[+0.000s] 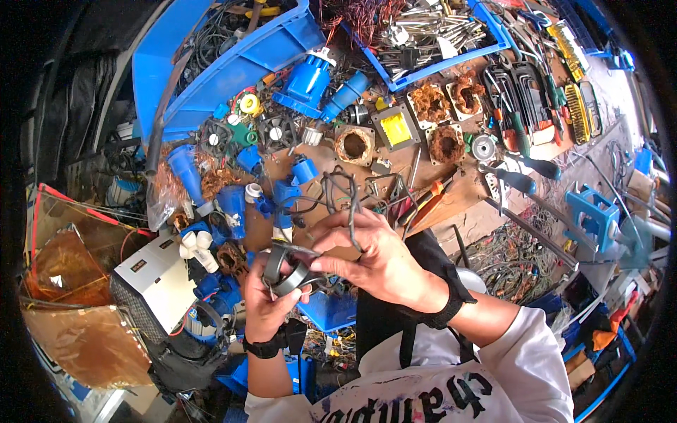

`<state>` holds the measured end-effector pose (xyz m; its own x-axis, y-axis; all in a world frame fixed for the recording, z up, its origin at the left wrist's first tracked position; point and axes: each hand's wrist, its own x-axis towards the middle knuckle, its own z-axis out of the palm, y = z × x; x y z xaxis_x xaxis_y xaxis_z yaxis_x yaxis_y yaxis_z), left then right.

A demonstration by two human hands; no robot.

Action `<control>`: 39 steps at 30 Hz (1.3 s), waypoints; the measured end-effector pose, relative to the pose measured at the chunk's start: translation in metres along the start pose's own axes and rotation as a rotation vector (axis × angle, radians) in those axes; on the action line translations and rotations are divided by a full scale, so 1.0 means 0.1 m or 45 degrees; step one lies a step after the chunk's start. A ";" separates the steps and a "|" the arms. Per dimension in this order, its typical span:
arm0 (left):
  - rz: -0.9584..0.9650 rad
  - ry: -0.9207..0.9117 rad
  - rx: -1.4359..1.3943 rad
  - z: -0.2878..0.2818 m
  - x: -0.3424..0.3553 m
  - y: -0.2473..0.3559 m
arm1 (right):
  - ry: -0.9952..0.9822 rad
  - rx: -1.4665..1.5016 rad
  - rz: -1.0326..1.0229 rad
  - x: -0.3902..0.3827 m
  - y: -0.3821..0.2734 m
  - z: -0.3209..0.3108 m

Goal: The person handles a black cylindrical electronic component, inspecting its exterior and interior. They then pick up a small black rectangular device with exposed wiring and use a pair of pliers to manipulate the internal components.

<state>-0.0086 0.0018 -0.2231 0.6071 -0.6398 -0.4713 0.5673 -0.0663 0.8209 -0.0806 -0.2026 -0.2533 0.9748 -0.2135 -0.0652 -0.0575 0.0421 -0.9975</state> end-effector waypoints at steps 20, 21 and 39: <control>-0.070 0.052 -0.061 0.04 0.05 -0.06 | 0.321 0.367 0.342 -0.06 -0.10 0.03; -0.029 0.066 -0.030 0.02 0.07 -0.09 | 0.342 0.370 0.327 -0.06 -0.08 0.04; 0.409 0.480 1.110 -0.01 0.23 -0.33 | 0.310 0.206 0.526 -0.06 -0.05 0.02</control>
<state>-0.0124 -0.0097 -0.2614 0.8822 -0.4517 -0.1334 -0.1687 -0.5676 0.8058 -0.0854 -0.2001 -0.2477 0.7978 -0.3678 -0.4777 -0.3748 0.3179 -0.8709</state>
